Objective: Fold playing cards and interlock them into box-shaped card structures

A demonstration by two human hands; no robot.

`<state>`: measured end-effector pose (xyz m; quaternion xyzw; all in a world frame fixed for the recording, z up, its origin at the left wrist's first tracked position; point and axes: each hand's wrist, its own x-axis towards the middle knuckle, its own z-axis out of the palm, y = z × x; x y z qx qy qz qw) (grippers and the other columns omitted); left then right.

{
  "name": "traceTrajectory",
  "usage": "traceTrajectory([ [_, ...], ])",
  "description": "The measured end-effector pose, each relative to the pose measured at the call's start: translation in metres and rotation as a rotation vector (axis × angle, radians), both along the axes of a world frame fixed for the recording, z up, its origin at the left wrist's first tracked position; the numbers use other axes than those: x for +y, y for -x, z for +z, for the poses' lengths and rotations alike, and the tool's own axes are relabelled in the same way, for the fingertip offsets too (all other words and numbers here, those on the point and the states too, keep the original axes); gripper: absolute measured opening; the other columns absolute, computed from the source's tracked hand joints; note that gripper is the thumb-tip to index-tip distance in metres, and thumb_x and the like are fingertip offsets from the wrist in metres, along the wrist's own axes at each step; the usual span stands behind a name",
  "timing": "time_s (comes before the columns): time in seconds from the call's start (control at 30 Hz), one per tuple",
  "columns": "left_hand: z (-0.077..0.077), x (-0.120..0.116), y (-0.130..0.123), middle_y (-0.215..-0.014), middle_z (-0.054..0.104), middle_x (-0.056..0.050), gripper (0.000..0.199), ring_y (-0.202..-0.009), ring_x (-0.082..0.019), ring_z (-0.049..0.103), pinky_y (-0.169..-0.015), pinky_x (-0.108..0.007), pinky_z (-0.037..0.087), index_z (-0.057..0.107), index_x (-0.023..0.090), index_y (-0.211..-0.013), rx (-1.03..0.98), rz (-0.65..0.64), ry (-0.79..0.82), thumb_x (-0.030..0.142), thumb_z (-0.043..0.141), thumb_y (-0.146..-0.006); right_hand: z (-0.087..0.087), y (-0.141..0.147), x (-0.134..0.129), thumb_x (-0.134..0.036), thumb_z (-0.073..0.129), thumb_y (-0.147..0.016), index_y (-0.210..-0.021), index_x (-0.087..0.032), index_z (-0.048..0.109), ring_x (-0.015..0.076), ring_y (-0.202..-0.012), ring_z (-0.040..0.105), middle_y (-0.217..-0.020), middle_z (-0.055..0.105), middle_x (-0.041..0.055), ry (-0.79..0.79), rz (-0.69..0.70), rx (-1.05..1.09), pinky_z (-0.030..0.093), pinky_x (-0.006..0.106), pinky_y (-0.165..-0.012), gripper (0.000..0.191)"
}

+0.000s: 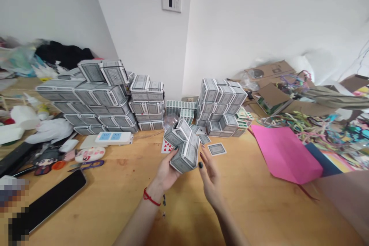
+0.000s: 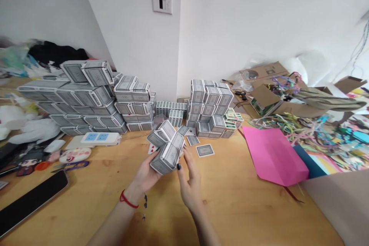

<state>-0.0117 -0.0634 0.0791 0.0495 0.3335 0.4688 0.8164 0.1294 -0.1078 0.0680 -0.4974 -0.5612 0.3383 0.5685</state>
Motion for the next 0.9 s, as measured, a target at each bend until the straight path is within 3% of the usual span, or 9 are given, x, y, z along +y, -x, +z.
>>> traceTrajectory([
  [0.1,-0.004,0.001,0.004,-0.078,0.069,-0.004,0.02,-0.072,-0.017,0.064,-0.068,-0.029,0.048,0.06,0.012,-0.091,-0.031,-0.046,0.038,0.024,0.051,-0.076,-0.012,-0.005,0.005,-0.038,0.042,-0.083,-0.127,-0.027,0.034,0.0239,-0.123,0.031,-0.136,0.033,0.0066,0.119,-0.035,0.242,0.035,0.046,-0.095,0.046],
  [0.2,-0.009,-0.001,0.007,-0.076,0.069,-0.003,0.021,-0.066,-0.016,0.063,-0.062,-0.027,0.047,0.06,0.013,-0.091,0.023,-0.106,0.003,0.024,0.053,-0.074,-0.011,-0.014,0.012,-0.043,0.045,-0.081,-0.129,-0.032,0.026,0.024,-0.12,0.036,-0.137,0.031,0.006,0.195,0.003,0.357,0.039,0.047,-0.09,0.053],
  [0.33,-0.012,-0.004,0.009,-0.083,0.069,-0.004,0.028,-0.072,-0.016,0.063,-0.064,-0.024,0.044,0.06,0.013,-0.097,0.148,-0.208,-0.164,0.021,0.057,-0.07,0.011,-0.029,0.021,-0.04,0.057,-0.074,-0.131,-0.033,0.021,0.0217,-0.126,0.026,-0.136,0.032,0.005,0.113,0.113,0.212,0.026,0.046,-0.1,0.068],
  [0.43,-0.009,-0.007,0.011,-0.101,0.064,-0.005,0.041,-0.086,-0.018,0.06,-0.068,-0.023,0.043,0.054,0.018,-0.111,0.283,-0.307,-0.293,0.02,0.059,-0.07,0.025,-0.034,0.027,-0.037,0.063,-0.069,-0.132,-0.034,0.019,0.0229,-0.124,0.029,-0.135,0.034,0.0049,0.042,0.173,0.123,0.029,0.045,-0.098,0.076],
  [0.57,-0.001,-0.009,0.012,-0.125,0.049,-0.001,0.055,-0.109,-0.02,0.048,-0.081,-0.026,0.041,0.039,0.028,-0.124,0.39,-0.362,-0.459,0.018,0.055,-0.072,0.027,-0.03,0.031,-0.032,0.06,-0.073,-0.124,-0.029,0.038,0.0236,-0.118,0.038,-0.132,0.038,0.0062,-0.014,0.141,0.002,0.038,0.039,-0.092,0.056],
  [0.67,0.006,-0.008,0.012,-0.129,0.043,-0.002,0.064,-0.116,-0.022,0.04,-0.092,-0.033,0.035,0.033,0.027,-0.128,0.459,-0.404,-0.645,0.013,0.056,-0.07,0.022,-0.024,0.03,-0.03,0.059,-0.073,-0.118,-0.026,0.046,0.0244,-0.117,0.039,-0.128,0.042,0.0072,-0.027,0.108,-0.067,0.038,0.039,-0.092,0.047],
  [0.8,0.01,-0.006,0.011,-0.134,0.036,-0.005,0.074,-0.119,-0.023,0.036,-0.098,-0.038,0.03,0.02,0.027,-0.133,0.494,-0.324,-0.785,0.018,0.059,-0.07,0.015,-0.016,0.028,-0.031,0.06,-0.073,-0.123,-0.026,0.04,0.0238,-0.115,0.041,-0.129,0.041,0.0074,-0.013,0.154,-0.032,0.036,0.039,-0.093,0.055],
  [0.9,0.006,-0.003,0.012,-0.136,0.032,-0.007,0.069,-0.121,-0.024,0.034,-0.099,-0.038,0.03,0.017,0.028,-0.134,0.47,-0.219,-0.796,0.028,0.054,-0.076,0.01,-0.01,0.027,-0.035,0.059,-0.074,-0.127,-0.027,0.034,0.0233,-0.116,0.04,-0.131,0.038,0.0071,0.004,0.212,0.036,0.035,0.039,-0.095,0.06],
])
